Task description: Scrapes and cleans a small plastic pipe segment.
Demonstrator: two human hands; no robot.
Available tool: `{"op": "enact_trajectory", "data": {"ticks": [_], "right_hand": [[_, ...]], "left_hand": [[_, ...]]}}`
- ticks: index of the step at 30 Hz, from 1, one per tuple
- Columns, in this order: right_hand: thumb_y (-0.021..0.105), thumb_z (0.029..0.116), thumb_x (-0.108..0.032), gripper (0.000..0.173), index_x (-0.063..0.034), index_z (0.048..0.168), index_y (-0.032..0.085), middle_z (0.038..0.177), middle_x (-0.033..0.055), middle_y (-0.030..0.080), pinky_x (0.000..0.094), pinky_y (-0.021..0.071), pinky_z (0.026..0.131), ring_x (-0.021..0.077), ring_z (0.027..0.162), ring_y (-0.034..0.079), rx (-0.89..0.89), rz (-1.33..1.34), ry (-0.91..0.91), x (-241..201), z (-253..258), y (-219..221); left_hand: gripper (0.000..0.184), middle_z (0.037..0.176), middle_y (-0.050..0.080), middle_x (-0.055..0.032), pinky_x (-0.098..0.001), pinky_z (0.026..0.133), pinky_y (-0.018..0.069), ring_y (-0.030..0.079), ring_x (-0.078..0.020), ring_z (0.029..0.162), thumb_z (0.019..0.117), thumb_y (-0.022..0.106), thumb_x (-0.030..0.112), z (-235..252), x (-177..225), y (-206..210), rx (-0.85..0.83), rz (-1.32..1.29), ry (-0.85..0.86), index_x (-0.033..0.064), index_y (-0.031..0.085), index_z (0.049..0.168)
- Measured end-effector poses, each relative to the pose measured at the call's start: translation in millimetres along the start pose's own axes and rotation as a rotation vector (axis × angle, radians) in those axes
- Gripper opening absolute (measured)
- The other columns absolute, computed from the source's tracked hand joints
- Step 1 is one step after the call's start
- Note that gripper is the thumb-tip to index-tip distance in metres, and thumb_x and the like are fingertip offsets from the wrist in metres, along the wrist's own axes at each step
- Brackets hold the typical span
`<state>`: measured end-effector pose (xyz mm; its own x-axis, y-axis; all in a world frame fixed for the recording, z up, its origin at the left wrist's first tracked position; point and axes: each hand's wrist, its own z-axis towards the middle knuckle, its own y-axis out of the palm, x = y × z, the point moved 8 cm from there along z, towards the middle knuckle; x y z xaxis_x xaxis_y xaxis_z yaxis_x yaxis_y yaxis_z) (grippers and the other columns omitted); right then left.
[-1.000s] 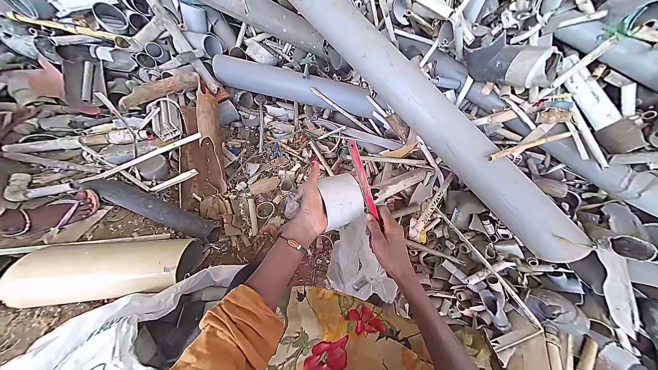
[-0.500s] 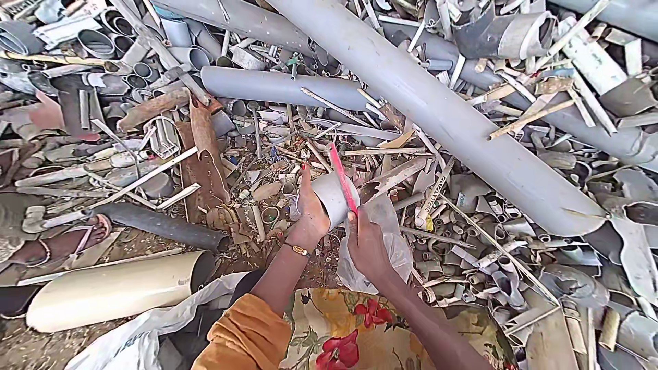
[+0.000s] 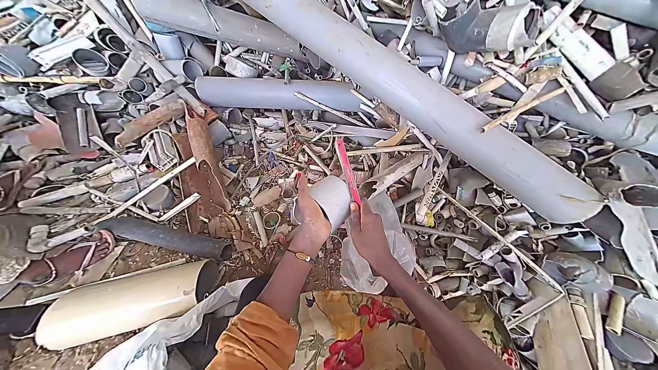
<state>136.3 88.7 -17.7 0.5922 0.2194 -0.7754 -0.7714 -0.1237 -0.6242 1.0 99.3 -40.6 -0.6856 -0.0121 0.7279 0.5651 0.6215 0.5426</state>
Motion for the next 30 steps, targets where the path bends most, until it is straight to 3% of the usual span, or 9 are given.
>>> {"op": "enact_trajectory", "data": {"ticks": [4, 6, 9, 11, 13, 16, 19, 25, 30], "right_hand": [[0.037, 0.1111, -0.027, 0.037, 0.0015, 0.118, 0.059, 0.074, 0.0137, 0.063, 0.0475, 0.0541, 0.068, 0.0321, 0.074, 0.068, -0.193, -0.077, -0.093, -19.6, -24.6, 20.2], [0.036, 0.1114, -0.03, 0.041, 0.0013, 0.118, 0.06, 0.078, 0.0153, 0.065, 0.05, 0.0539, 0.07, 0.0342, 0.079, 0.069, -0.225, -0.095, -0.094, -17.9, -18.3, 21.0], [0.036, 0.11, -0.029, 0.041, 0.0033, 0.106, 0.062, 0.066, 0.0099, 0.057, 0.0435, 0.0507, 0.06, 0.0262, 0.063, 0.063, -0.065, 0.01, -0.23, -12.4, -8.9, 9.1], [0.036, 0.1099, -0.026, 0.04, 0.003, 0.1, 0.062, 0.059, 0.0022, 0.049, 0.0334, 0.0457, 0.053, 0.0145, 0.053, 0.053, 0.085, 0.108, -0.24, -8.0, -3.6, -5.0], [0.037, 0.1106, -0.025, 0.04, 0.0033, 0.102, 0.064, 0.061, 0.0004, 0.05, 0.0314, 0.0468, 0.053, 0.0111, 0.052, 0.052, 0.148, 0.138, -0.135, 4.5, 7.2, -19.9], [0.037, 0.1108, -0.026, 0.044, 0.0044, 0.1, 0.066, 0.064, 0.0072, 0.056, 0.0412, 0.0493, 0.059, 0.0213, 0.06, 0.059, 0.179, -0.017, -0.047, 11.9, 12.2, -30.7], [0.034, 0.1112, -0.031, 0.045, 0.0014, 0.105, 0.064, 0.072, 0.0129, 0.064, 0.0479, 0.0539, 0.065, 0.0313, 0.073, 0.069, -0.002, -0.175, -0.023, -0.2, -0.5, -15.9], [0.034, 0.1125, -0.032, 0.045, 0.0017, 0.107, 0.065, 0.077, 0.0143, 0.066, 0.0483, 0.0534, 0.07, 0.0318, 0.078, 0.07, 0.05, -0.199, 0.087, 19.6, 18.1, -36.2], [0.034, 0.1118, -0.034, 0.046, 0.0012, 0.107, 0.064, 0.078, 0.0154, 0.066, 0.0484, 0.054, 0.068, 0.0333, 0.079, 0.07, -0.081, -0.224, 0.008, 3.6, 0.8, -9.1]], "left_hand": [[0.062, 0.106, 0.066, -0.0126, -0.0453, 0.078, 0.0569, 0.067, -0.0234, 0.096, 0.1074, 0.015, 0.057, 3.4, -2.2, 9.0, -0.059, -0.12, 0.003, 0.0114, 0.052, 0.127], [0.078, 0.116, 0.069, -0.0198, -0.051, 0.085, 0.0573, 0.069, -0.0323, 0.106, 0.1047, 0.008, 0.063, 6.0, -4.3, 15.7, -0.149, -0.208, -0.021, 0.0054, 0.053, 0.133], [0.084, 0.132, 0.065, -0.0174, -0.0508, 0.095, 0.0542, 0.064, -0.0318, 0.12, 0.102, 0.005, 0.068, 10.1, -7.3, 29.5, -0.275, -0.221, -0.027, 0.0081, 0.049, 0.141], [0.081, 0.127, 0.067, -0.0156, -0.0495, 0.092, 0.0554, 0.066, -0.0291, 0.114, 0.1017, 0.012, 0.069, 7.9, -9.6, 29.0, -0.225, -0.194, -0.062, 0.0094, 0.052, 0.14], [0.07, 0.113, 0.068, -0.0139, -0.0481, 0.084, 0.0576, 0.068, -0.0258, 0.102, 0.1037, 0.022, 0.065, 0.9, -9.3, 27.0, -0.117, -0.121, -0.05, 0.0104, 0.054, 0.133], [0.065, 0.116, 0.066, -0.0133, -0.0479, 0.088, 0.0559, 0.066, -0.0247, 0.105, 0.1041, 0.029, 0.063, -2.6, -15.5, 31.7, -0.097, -0.044, -0.064, 0.0114, 0.053, 0.135], [0.075, 0.121, 0.068, -0.0181, -0.0497, 0.09, 0.056, 0.067, -0.0297, 0.109, 0.1048, 0.016, 0.064, 7.5, -24.7, 38.3, -0.221, -0.1, -0.057, 0.0071, 0.052, 0.138], [0.063, 0.112, 0.07, -0.0107, -0.0438, 0.089, 0.0558, 0.068, -0.0219, 0.103, 0.107, 0.025, 0.057, -12.4, -18.7, 35.5, -0.136, 0.032, 0.01, 0.0107, 0.061, 0.13], [0.06, 0.114, 0.067, -0.0105, -0.0439, 0.086, 0.055, 0.066, -0.0223, 0.103, 0.1077, 0.021, 0.056, -1.3, -15.7, 22.7, -0.08, -0.041, 0.032, 0.0127, 0.054, 0.133]]}}
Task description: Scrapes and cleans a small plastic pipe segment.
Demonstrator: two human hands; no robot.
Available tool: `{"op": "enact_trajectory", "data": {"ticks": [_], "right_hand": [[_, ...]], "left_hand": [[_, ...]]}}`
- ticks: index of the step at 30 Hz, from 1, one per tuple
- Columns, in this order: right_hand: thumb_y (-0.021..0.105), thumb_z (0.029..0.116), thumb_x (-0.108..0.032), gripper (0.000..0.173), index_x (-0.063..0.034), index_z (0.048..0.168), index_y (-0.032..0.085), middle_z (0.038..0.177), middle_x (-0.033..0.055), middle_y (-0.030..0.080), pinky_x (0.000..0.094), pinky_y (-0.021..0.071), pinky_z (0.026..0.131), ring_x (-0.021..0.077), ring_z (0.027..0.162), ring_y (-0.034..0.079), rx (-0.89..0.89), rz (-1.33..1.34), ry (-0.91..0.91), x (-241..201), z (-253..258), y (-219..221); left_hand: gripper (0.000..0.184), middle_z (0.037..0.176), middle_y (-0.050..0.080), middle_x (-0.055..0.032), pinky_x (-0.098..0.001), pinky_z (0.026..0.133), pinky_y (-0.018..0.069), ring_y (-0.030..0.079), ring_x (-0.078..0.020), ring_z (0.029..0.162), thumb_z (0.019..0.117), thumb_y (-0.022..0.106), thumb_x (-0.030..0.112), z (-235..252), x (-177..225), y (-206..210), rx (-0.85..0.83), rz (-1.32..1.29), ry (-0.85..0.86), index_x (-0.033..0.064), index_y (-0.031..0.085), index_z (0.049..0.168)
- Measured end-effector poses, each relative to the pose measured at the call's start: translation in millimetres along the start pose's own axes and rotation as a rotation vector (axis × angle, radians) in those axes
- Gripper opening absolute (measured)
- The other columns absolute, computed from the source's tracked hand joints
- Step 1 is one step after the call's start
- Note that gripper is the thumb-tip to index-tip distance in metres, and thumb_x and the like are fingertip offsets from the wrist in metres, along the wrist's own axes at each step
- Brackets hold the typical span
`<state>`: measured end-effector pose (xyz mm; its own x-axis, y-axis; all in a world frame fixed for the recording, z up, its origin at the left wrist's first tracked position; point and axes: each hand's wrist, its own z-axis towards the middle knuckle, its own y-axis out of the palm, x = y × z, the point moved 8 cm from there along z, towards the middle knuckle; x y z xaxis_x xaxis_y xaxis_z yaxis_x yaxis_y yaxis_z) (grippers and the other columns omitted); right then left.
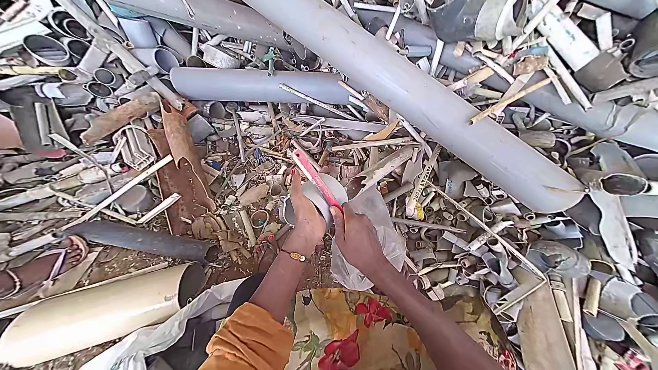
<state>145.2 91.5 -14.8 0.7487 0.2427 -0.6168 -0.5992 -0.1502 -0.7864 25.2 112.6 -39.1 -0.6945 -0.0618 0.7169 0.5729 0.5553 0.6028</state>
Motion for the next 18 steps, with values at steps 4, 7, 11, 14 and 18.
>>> {"op": "enact_trajectory", "data": {"ticks": [4, 7, 11, 14, 18], "right_hand": [[0.033, 0.1125, -0.034, 0.047, 0.0014, 0.114, 0.064, 0.086, 0.0171, 0.07, 0.0497, 0.0546, 0.075, 0.0348, 0.088, 0.072, 0.063, -0.02, 0.099, 15.8, 9.6, -10.3], [0.037, 0.1105, -0.033, 0.044, 0.0007, 0.104, 0.065, 0.076, 0.0152, 0.066, 0.0472, 0.0543, 0.063, 0.0331, 0.075, 0.071, 0.096, -0.037, -0.055, -4.2, -6.6, 0.6], [0.034, 0.1125, -0.034, 0.047, 0.0012, 0.114, 0.064, 0.085, 0.0172, 0.069, 0.0503, 0.0542, 0.075, 0.0345, 0.086, 0.071, 0.058, -0.031, 0.118, 15.2, 12.4, -8.1], [0.039, 0.1103, -0.033, 0.044, 0.0013, 0.104, 0.066, 0.073, 0.0141, 0.066, 0.0481, 0.0541, 0.061, 0.0327, 0.072, 0.07, 0.138, -0.062, -0.042, -1.3, -3.3, -4.9], [0.041, 0.1098, -0.027, 0.041, 0.0037, 0.104, 0.066, 0.07, 0.0137, 0.065, 0.0496, 0.0542, 0.061, 0.0322, 0.068, 0.069, 0.19, -0.067, -0.044, 4.7, 2.5, -5.4]], "left_hand": [[0.06, 0.12, 0.064, -0.0115, -0.0468, 0.09, 0.0546, 0.064, -0.0228, 0.108, 0.1062, 0.028, 0.059, -7.9, -1.0, 3.1, 0.034, 0.01, -0.041, 0.0133, 0.051, 0.137], [0.06, 0.12, 0.065, -0.0111, -0.046, 0.089, 0.0542, 0.065, -0.0233, 0.108, 0.1075, 0.02, 0.057, 1.5, -1.1, 1.6, -0.016, -0.052, -0.02, 0.0138, 0.051, 0.136], [0.062, 0.12, 0.066, -0.0107, -0.0478, 0.092, 0.054, 0.064, -0.0235, 0.11, 0.1045, 0.031, 0.061, -2.6, 0.8, -2.0, 0.045, -0.046, -0.05, 0.0138, 0.054, 0.136], [0.063, 0.12, 0.067, -0.0113, -0.0476, 0.091, 0.055, 0.066, -0.0243, 0.109, 0.1062, 0.023, 0.06, 2.7, -0.6, 1.5, -0.019, -0.092, -0.042, 0.0136, 0.053, 0.137], [0.063, 0.116, 0.067, -0.0097, -0.0453, 0.088, 0.0552, 0.066, -0.0225, 0.106, 0.1044, 0.029, 0.063, 0.9, -5.5, -4.7, 0.017, -0.093, -0.075, 0.0132, 0.056, 0.133]]}}
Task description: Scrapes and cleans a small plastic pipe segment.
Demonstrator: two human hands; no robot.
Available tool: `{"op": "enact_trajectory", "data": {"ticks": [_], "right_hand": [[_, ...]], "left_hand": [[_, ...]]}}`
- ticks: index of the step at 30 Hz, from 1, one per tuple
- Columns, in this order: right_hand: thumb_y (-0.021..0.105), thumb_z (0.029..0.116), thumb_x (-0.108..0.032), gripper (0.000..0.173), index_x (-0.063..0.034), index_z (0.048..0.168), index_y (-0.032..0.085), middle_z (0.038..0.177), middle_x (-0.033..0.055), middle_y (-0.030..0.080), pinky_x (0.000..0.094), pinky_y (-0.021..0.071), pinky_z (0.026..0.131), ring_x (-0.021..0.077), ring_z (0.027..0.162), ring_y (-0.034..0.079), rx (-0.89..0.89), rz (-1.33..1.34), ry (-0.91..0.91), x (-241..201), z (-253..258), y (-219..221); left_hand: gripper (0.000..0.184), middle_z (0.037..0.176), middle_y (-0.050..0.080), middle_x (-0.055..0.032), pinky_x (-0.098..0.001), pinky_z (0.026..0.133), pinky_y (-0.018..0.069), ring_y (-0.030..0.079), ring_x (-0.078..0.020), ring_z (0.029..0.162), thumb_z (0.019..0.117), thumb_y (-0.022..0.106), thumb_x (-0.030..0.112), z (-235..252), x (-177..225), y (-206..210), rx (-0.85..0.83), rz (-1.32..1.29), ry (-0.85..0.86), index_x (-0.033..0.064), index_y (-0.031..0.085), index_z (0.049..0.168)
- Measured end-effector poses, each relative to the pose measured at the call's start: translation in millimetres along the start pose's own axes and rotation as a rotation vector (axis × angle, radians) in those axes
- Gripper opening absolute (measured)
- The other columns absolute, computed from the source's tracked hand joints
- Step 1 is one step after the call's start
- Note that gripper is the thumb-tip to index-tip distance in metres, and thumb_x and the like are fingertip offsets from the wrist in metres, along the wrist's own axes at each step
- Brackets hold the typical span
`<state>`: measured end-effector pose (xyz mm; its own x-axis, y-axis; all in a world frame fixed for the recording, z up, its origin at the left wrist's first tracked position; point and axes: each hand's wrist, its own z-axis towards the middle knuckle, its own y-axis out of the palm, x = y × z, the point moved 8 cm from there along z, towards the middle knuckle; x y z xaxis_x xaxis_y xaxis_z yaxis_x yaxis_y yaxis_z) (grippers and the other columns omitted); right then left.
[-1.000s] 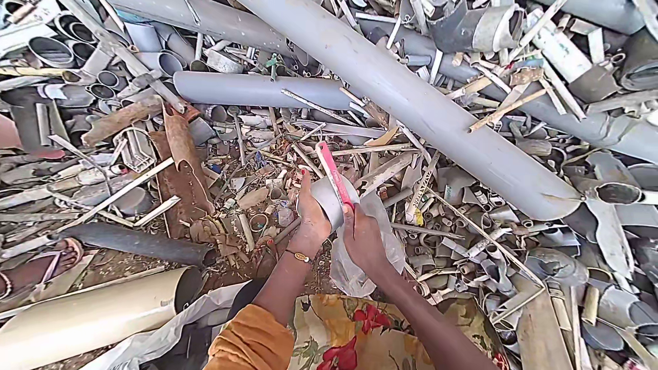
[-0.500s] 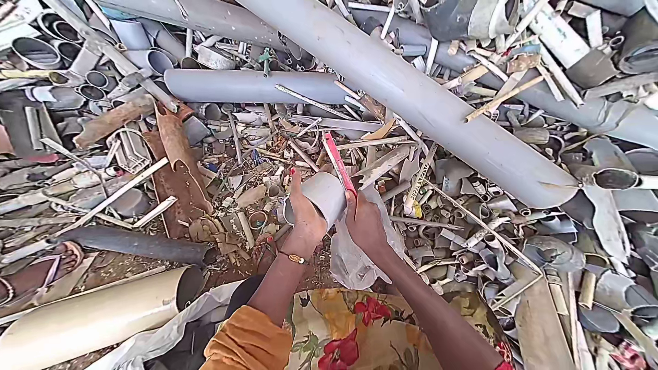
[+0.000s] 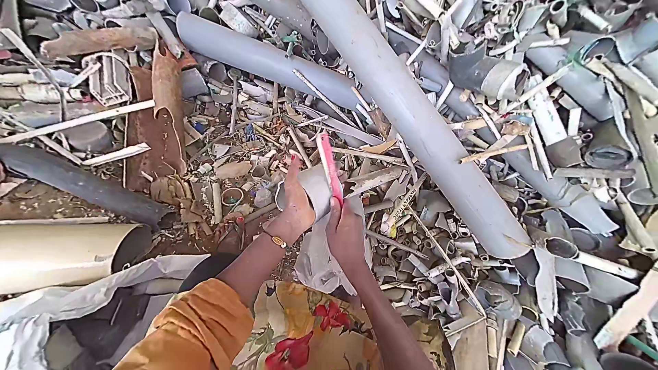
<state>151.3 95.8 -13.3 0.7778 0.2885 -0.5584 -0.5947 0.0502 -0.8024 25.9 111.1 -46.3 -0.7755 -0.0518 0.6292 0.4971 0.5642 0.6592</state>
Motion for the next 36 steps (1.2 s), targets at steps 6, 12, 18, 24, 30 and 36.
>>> {"op": "enact_trajectory", "data": {"ticks": [6, 12, 18, 24, 30, 36], "right_hand": [[0.041, 0.1072, -0.027, 0.039, 0.0014, 0.098, 0.066, 0.063, 0.0076, 0.059, 0.0427, 0.0512, 0.051, 0.0254, 0.058, 0.065, 0.044, -0.089, -0.154, -18.4, -18.8, -0.4], [0.037, 0.1094, -0.026, 0.036, 0.0019, 0.102, 0.058, 0.056, -0.0024, 0.044, 0.0289, 0.0448, 0.046, 0.009, 0.045, 0.048, 0.066, 0.18, -0.134, -10.3, -4.4, 0.2], [0.038, 0.1104, -0.023, 0.037, 0.0058, 0.109, 0.061, 0.063, 0.0095, 0.059, 0.0445, 0.0517, 0.056, 0.0268, 0.058, 0.064, 0.161, -0.06, -0.006, -1.5, 13.3, -15.1], [0.041, 0.1104, -0.024, 0.037, 0.0052, 0.11, 0.063, 0.066, 0.0115, 0.061, 0.0471, 0.0528, 0.06, 0.0294, 0.064, 0.066, 0.021, -0.003, -0.04, -12.0, 22.6, -4.2], [0.043, 0.1083, -0.022, 0.034, 0.0055, 0.112, 0.062, 0.063, 0.0086, 0.059, 0.0435, 0.0523, 0.056, 0.0271, 0.059, 0.065, 0.114, -0.022, -0.094, -15.3, 16.4, -18.1], [0.039, 0.111, -0.024, 0.036, 0.0047, 0.114, 0.06, 0.069, 0.0109, 0.061, 0.0463, 0.0526, 0.064, 0.0285, 0.068, 0.066, -0.011, 0.057, 0.0, -14.2, 18.2, -8.9]], "left_hand": [[0.07, 0.117, 0.07, -0.0107, -0.0465, 0.088, 0.0567, 0.068, -0.0246, 0.105, 0.1049, 0.018, 0.064, 4.8, -7.6, 13.2, -0.163, -0.072, -0.046, 0.0129, 0.058, 0.13], [0.068, 0.104, 0.069, -0.0086, -0.041, 0.081, 0.0577, 0.068, -0.0202, 0.094, 0.1029, 0.025, 0.067, 10.0, -8.5, 27.4, -0.197, -0.091, -0.084, 0.0144, 0.06, 0.127], [0.061, 0.115, 0.067, -0.0089, -0.0406, 0.093, 0.0535, 0.065, -0.0203, 0.107, 0.106, 0.029, 0.059, -1.2, -8.4, 29.7, -0.23, 0.059, -0.096, 0.0143, 0.06, 0.132], [0.065, 0.132, 0.062, -0.0071, -0.0432, 0.103, 0.0482, 0.058, -0.019, 0.123, 0.1064, 0.02, 0.061, -3.0, 14.5, 14.8, -0.206, 0.257, 0.044, 0.0169, 0.054, 0.141], [0.065, 0.158, 0.04, -0.0093, -0.0517, 0.115, 0.0348, 0.037, -0.0237, 0.146, 0.1065, 0.019, 0.06, -19.0, 32.2, 1.1, -0.135, 0.416, 0.049, 0.0209, 0.036, 0.155], [0.066, 0.143, 0.054, -0.0074, -0.0441, 0.109, 0.0438, 0.051, -0.0194, 0.133, 0.1064, 0.017, 0.06, -14.4, 31.1, 8.7, -0.239, 0.445, 0.073, 0.0187, 0.046, 0.148]]}}
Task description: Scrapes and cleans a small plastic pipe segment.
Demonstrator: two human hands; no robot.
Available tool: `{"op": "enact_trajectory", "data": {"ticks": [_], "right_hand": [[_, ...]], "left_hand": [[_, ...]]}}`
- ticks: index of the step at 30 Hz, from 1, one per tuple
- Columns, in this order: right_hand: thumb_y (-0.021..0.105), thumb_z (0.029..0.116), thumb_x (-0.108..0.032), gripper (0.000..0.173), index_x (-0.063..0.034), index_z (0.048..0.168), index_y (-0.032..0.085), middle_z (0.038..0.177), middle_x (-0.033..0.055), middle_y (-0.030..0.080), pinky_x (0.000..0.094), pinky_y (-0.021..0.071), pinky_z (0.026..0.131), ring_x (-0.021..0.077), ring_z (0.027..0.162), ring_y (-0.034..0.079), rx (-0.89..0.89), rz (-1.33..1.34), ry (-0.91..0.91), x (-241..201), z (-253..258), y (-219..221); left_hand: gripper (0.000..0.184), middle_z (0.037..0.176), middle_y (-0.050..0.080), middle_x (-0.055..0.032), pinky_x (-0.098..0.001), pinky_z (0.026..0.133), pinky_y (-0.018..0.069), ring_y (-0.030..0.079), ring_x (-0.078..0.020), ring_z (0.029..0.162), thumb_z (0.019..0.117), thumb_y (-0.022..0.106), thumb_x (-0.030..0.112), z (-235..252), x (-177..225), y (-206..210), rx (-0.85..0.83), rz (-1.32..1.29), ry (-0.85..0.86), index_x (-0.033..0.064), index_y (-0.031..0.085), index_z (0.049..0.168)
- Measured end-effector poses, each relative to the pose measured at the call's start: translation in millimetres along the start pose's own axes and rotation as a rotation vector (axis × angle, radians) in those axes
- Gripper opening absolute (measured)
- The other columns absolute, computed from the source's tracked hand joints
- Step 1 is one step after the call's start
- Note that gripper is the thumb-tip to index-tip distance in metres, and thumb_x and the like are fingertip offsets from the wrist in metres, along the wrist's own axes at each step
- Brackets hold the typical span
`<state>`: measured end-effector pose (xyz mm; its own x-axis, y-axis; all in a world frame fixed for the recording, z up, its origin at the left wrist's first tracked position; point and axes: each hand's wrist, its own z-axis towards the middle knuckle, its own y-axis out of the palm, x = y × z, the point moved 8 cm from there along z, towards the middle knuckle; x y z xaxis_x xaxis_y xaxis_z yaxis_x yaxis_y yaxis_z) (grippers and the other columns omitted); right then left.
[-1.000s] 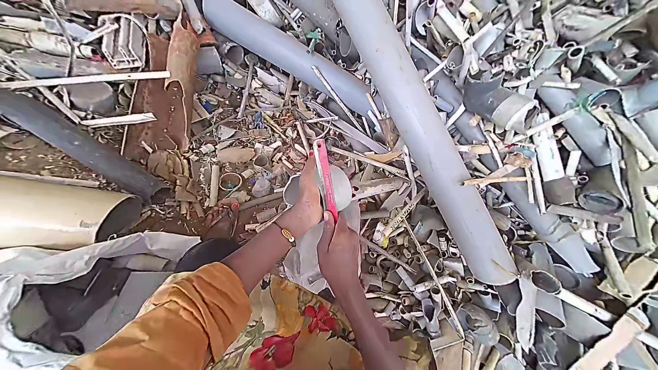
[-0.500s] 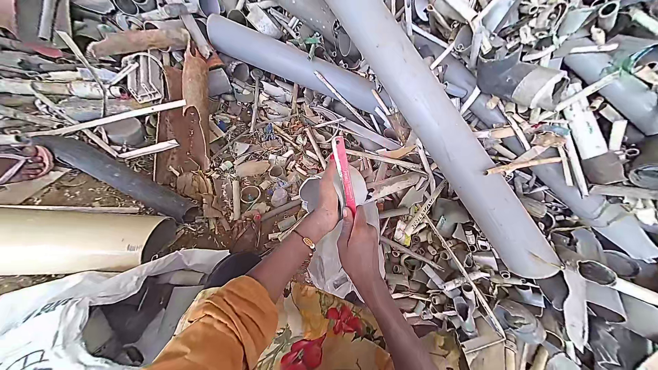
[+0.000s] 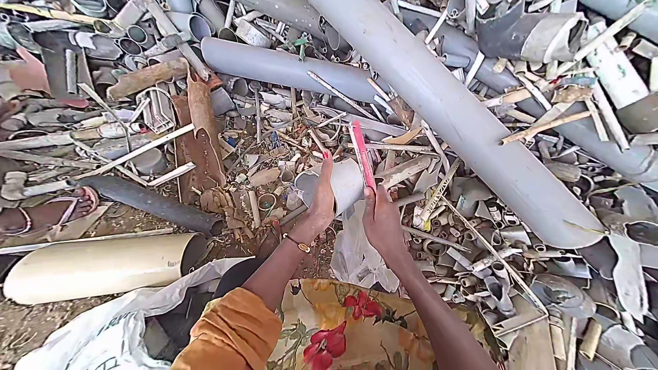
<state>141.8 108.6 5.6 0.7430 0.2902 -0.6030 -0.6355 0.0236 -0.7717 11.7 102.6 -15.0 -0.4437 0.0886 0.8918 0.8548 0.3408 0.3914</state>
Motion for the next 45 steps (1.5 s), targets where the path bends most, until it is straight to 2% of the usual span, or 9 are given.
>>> {"op": "enact_trajectory", "data": {"ticks": [4, 9, 13, 19, 21, 35, 39, 42, 45], "right_hand": [[0.038, 0.1113, -0.026, 0.035, 0.0027, 0.117, 0.059, 0.071, 0.0112, 0.063, 0.0461, 0.0547, 0.065, 0.0302, 0.07, 0.069, -0.189, 0.012, -0.054, -27.0, -23.3, 25.6], [0.037, 0.1121, -0.024, 0.038, 0.0056, 0.125, 0.058, 0.081, 0.0161, 0.066, 0.0494, 0.0534, 0.075, 0.032, 0.08, 0.068, -0.163, 0.049, 0.062, 0.6, 3.0, 9.7], [0.039, 0.1105, -0.026, 0.036, 0.0021, 0.111, 0.061, 0.066, 0.0085, 0.059, 0.0436, 0.0529, 0.059, 0.0267, 0.064, 0.065, -0.103, 0.034, -0.096, -21.0, -20.3, 10.9], [0.038, 0.1112, -0.025, 0.039, 0.0055, 0.122, 0.06, 0.074, 0.0141, 0.065, 0.0495, 0.0545, 0.066, 0.0326, 0.072, 0.069, -0.045, 0.004, 0.002, 5.3, -5.6, -0.6], [0.039, 0.1095, -0.025, 0.036, 0.0035, 0.113, 0.061, 0.065, 0.0096, 0.06, 0.0456, 0.0528, 0.057, 0.0292, 0.062, 0.066, -0.043, 0.001, -0.113, -9.9, -21.3, 5.3], [0.038, 0.112, -0.026, 0.039, 0.0039, 0.124, 0.059, 0.077, 0.0158, 0.065, 0.0519, 0.0533, 0.07, 0.0348, 0.076, 0.068, -0.169, -0.006, 0.063, 16.1, -7.5, 10.5], [0.037, 0.1109, -0.022, 0.037, 0.0035, 0.112, 0.064, 0.068, 0.0077, 0.058, 0.0401, 0.0497, 0.056, 0.0204, 0.057, 0.058, -0.039, 0.123, -0.004, 24.4, -2.1, -7.2], [0.038, 0.1107, -0.013, 0.034, 0.006, 0.126, 0.062, 0.086, 0.01, 0.064, 0.0299, 0.0541, 0.059, 0.0127, 0.061, 0.06, -0.052, 0.28, 0.046, 39.2, 6.5, -9.4], [0.041, 0.1088, -0.013, 0.037, 0.005, 0.139, 0.053, 0.069, 0.0062, 0.058, 0.033, 0.0495, 0.055, 0.0137, 0.055, 0.055, 0.018, 0.275, 0.003, 45.6, 14.3, -9.5]], "left_hand": [[0.064, 0.116, 0.069, -0.0059, -0.0327, 0.09, 0.0535, 0.066, -0.0143, 0.105, 0.1096, 0.012, 0.051, 15.6, -11.5, -4.2, -0.021, -0.064, 0.101, 0.0139, 0.056, 0.138], [0.063, 0.153, 0.045, -0.0101, -0.0385, 0.116, 0.0356, 0.042, -0.0158, 0.141, 0.1099, 0.014, 0.049, -4.1, -13.0, 7.1, -0.05, 0.083, 0.089, 0.0111, 0.037, 0.154], [0.068, 0.113, 0.07, -0.0067, -0.0287, 0.088, 0.0537, 0.067, -0.0125, 0.102, 0.1097, 0.008, 0.048, 3.7, -17.0, 15.2, -0.088, -0.055, 0.107, 0.0095, 0.056, 0.138], [0.064, 0.135, 0.06, -0.0083, -0.0401, 0.106, 0.046, 0.056, -0.0172, 0.126, 0.1086, 0.015, 0.054, -2.0, -12.5, 17.0, 0.015, -0.083, 0.049, 0.0143, 0.052, 0.143], [0.066, 0.116, 0.072, -0.0083, -0.0368, 0.091, 0.0555, 0.068, -0.0181, 0.107, 0.1085, 0.013, 0.054, 7.3, -12.2, 15.3, 0.029, -0.168, 0.088, 0.0128, 0.057, 0.136], [0.052, 0.122, 0.067, -0.0046, -0.0346, 0.097, 0.0521, 0.064, -0.0141, 0.111, 0.1099, 0.028, 0.047, 8.8, -6.5, 7.2, -0.021, -0.165, 0.076, 0.0137, 0.057, 0.138], [0.041, 0.11, 0.07, -0.0053, -0.0342, 0.09, 0.0558, 0.067, -0.0155, 0.101, 0.1094, 0.038, 0.04, 11.0, 2.7, 6.4, -0.075, -0.101, -0.017, 0.0128, 0.062, 0.129], [0.031, 0.116, 0.07, -0.0085, -0.0318, 0.091, 0.0532, 0.066, -0.0161, 0.102, 0.1041, 0.053, 0.014, 18.6, -3.1, 1.5, -0.144, 0.015, -0.11, 0.0078, 0.06, 0.134], [0.03, 0.111, 0.069, -0.0087, -0.0295, 0.089, 0.0555, 0.067, -0.0145, 0.099, 0.1013, 0.059, 0.01, 12.1, -7.5, 8.3, -0.188, 0.035, -0.172, 0.0052, 0.058, 0.131]]}}
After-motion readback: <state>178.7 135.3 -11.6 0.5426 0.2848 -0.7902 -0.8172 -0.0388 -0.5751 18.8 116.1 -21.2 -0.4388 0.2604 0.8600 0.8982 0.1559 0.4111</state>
